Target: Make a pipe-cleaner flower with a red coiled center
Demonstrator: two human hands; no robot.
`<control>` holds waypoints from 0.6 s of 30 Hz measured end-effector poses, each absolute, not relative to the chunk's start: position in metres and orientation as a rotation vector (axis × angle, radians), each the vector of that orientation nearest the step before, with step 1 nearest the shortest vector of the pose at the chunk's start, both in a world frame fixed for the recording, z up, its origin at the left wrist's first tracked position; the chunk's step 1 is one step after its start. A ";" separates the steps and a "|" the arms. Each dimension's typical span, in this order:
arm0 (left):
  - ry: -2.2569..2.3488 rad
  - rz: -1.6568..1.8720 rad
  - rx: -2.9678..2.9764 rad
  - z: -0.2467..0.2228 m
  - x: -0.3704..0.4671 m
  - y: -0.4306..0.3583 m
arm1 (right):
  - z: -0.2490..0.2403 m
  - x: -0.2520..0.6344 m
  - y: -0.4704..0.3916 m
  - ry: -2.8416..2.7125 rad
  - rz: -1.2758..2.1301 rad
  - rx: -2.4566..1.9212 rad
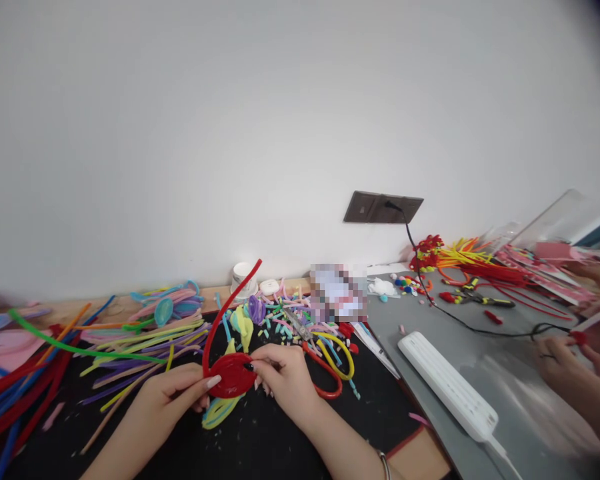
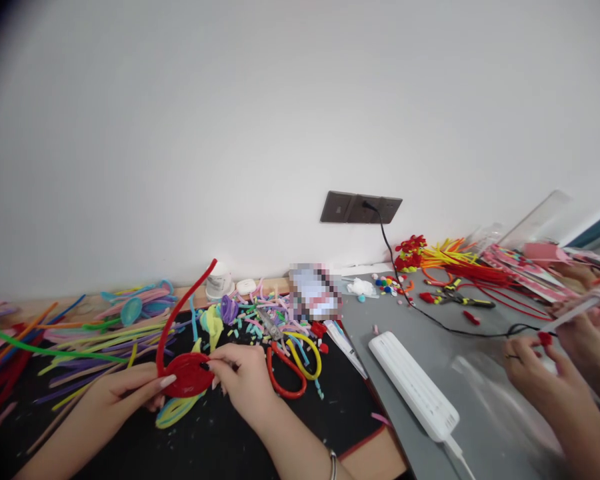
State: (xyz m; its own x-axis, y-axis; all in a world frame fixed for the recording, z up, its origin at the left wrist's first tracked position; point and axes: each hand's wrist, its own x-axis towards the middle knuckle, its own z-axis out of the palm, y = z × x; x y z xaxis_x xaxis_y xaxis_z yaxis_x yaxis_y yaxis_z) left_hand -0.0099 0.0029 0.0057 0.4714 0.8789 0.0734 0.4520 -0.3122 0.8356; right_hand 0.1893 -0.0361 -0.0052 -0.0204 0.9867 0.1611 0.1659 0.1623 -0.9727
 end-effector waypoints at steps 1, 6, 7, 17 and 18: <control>1.104 0.691 1.945 0.006 -0.010 0.003 | -0.005 0.189 -0.036 -1.408 1.005 -1.206; 1.118 0.686 1.975 0.003 -0.011 0.003 | -0.003 0.188 -0.038 -1.420 0.994 -1.231; 1.123 0.685 1.977 0.002 -0.012 0.003 | -0.003 0.188 -0.038 -1.416 0.999 -1.234; 1.146 0.672 2.038 -0.004 -0.015 0.006 | -0.008 0.183 -0.038 -1.283 1.072 -1.279; 1.150 0.662 2.038 -0.007 -0.015 0.006 | -0.009 0.183 -0.038 -1.262 1.090 -1.284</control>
State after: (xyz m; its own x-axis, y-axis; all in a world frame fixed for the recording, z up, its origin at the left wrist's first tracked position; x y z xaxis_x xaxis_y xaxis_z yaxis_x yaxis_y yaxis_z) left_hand -0.0155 0.0064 -0.0068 0.4766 0.8741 0.0936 0.5192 -0.3658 0.7724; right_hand 0.1825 -0.0382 -0.0086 0.0531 0.9978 0.0398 0.1060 0.0339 -0.9938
